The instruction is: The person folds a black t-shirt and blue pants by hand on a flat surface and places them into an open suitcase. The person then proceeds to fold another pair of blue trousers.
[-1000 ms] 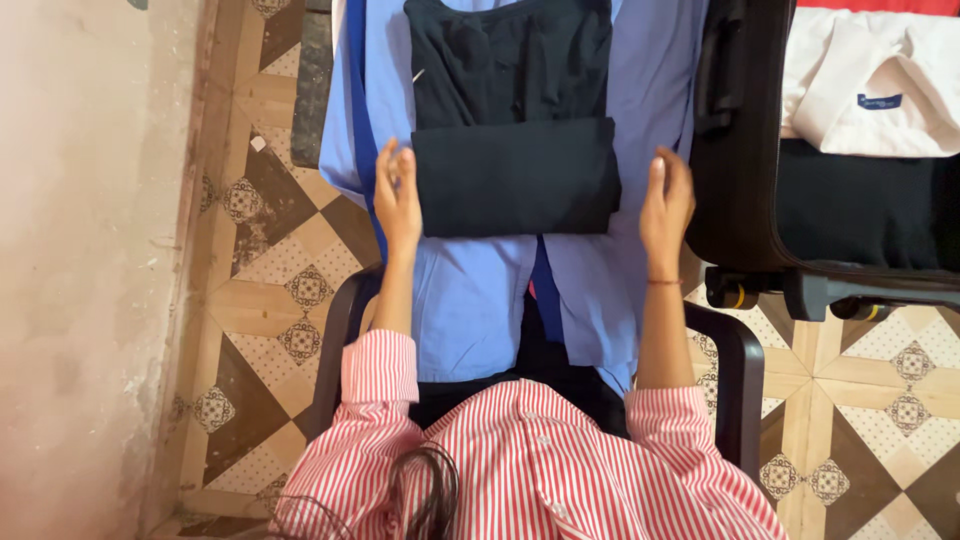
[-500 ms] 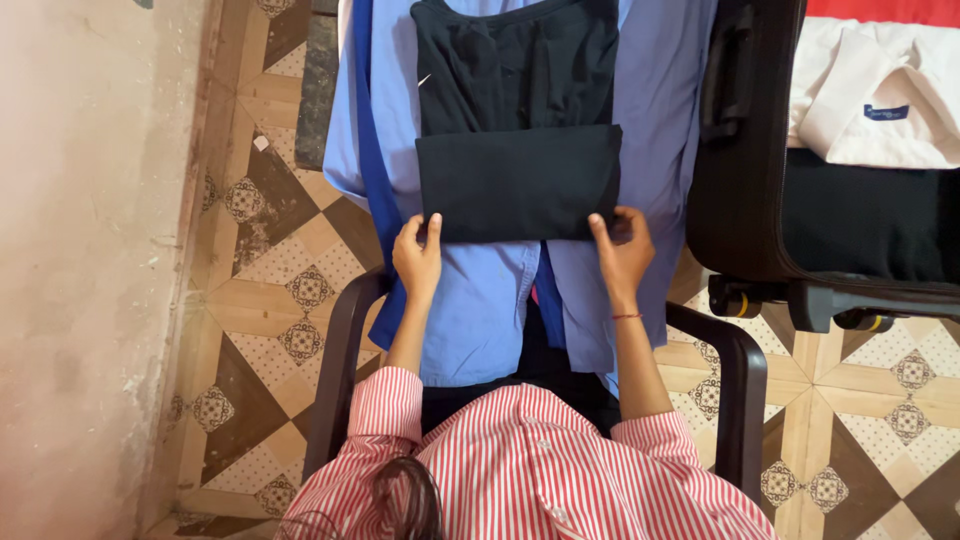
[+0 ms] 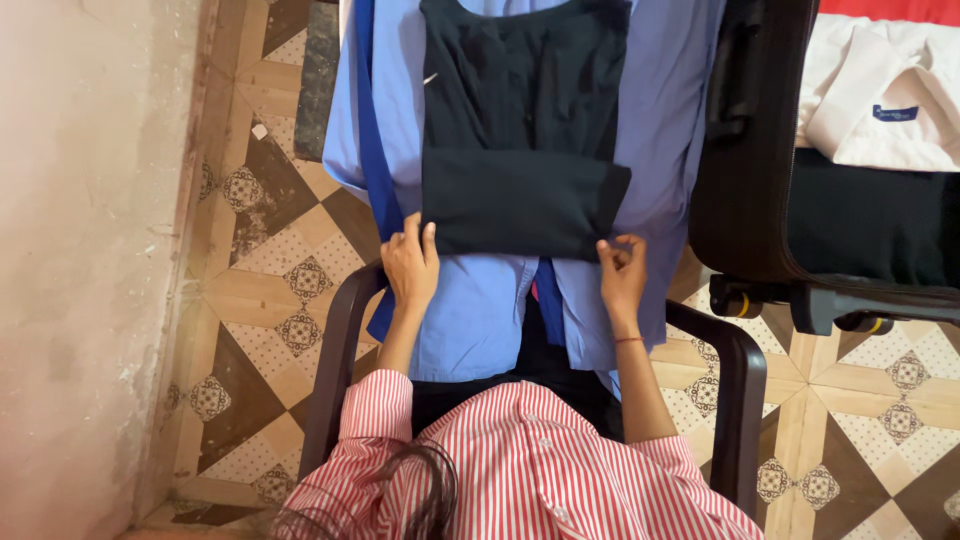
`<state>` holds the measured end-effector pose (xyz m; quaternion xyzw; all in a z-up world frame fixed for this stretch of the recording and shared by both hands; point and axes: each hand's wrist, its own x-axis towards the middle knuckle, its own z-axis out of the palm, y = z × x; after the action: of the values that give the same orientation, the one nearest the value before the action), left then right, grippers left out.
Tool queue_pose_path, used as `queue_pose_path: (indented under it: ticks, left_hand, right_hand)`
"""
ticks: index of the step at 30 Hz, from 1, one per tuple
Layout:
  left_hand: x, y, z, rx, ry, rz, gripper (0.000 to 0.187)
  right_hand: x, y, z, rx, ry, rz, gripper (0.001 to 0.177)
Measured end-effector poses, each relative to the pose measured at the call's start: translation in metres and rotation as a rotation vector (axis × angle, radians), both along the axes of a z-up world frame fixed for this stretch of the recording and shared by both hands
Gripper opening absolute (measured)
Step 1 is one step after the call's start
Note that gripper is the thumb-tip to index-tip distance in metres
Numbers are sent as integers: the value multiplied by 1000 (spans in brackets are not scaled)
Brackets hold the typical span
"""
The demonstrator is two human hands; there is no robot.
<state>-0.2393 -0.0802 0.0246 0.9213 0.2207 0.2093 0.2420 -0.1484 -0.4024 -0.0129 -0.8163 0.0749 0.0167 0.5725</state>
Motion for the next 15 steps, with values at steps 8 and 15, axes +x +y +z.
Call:
queue_pose_path:
  ticks: [8, 15]
  left_hand:
    - [-32, -4, 18, -165, -106, -188, 56]
    - [-51, -13, 16, -89, 104, -211, 64]
  right_hand:
    - [3, -12, -29, -326, -151, 113, 36]
    - [-15, -48, -1, 238, 310, 231, 25]
